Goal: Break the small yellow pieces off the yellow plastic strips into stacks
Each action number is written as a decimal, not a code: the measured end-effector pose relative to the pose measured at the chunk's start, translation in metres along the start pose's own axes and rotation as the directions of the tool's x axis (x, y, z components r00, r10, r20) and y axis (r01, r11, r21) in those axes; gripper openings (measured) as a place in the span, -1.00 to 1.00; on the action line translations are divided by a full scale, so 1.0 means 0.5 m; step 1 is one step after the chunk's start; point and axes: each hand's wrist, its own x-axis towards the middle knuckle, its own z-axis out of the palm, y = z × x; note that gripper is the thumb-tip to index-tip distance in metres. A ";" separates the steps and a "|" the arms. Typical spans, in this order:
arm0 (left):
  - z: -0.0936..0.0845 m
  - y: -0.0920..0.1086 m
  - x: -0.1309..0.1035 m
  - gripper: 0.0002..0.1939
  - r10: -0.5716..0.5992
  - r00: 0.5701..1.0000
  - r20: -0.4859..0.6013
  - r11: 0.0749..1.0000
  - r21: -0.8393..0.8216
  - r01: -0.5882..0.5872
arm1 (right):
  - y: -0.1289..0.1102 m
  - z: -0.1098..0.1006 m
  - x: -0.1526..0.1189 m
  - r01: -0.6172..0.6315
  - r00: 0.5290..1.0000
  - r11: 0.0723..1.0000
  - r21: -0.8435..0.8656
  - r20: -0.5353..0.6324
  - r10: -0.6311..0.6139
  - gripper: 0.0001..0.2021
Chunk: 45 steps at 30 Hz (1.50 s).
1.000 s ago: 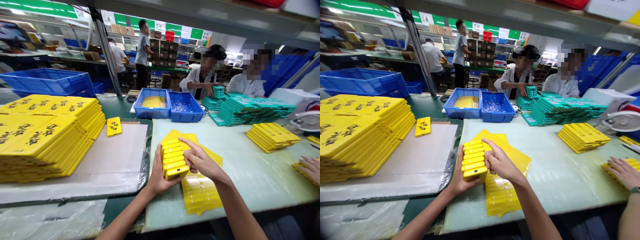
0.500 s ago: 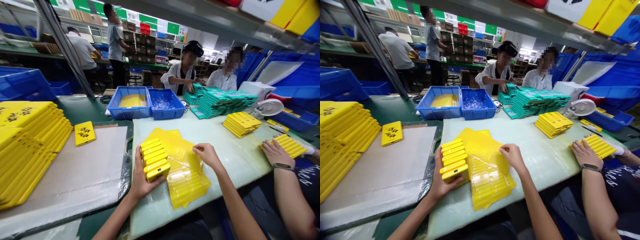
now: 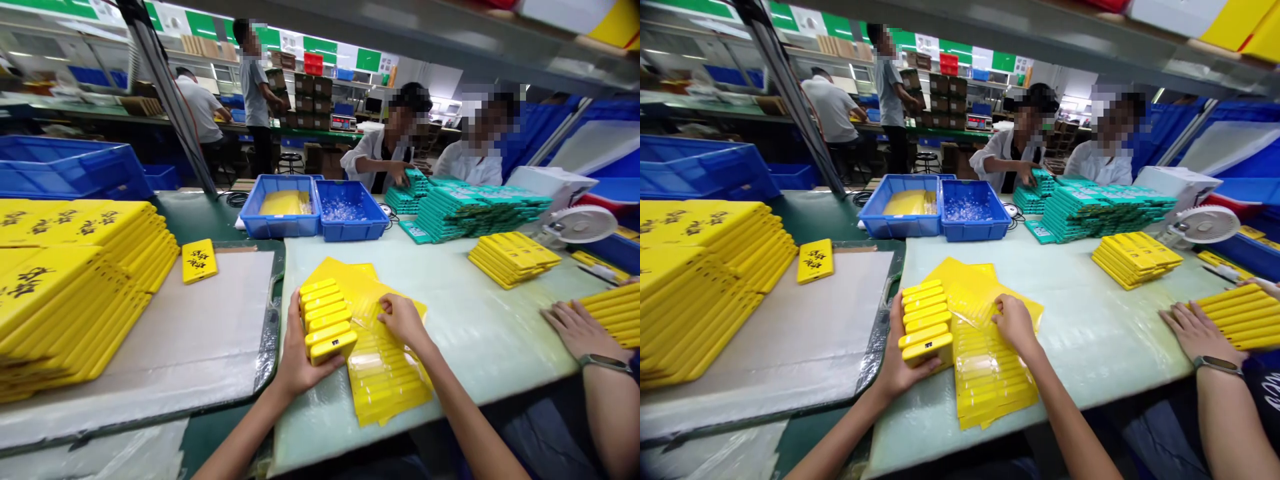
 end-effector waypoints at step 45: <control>0.010 -0.005 -0.010 0.48 0.010 0.999 0.038 0.998 -0.055 -0.008 | -0.297 -0.113 -0.175 0.154 0.966 0.924 0.350 0.143 -0.216 -0.76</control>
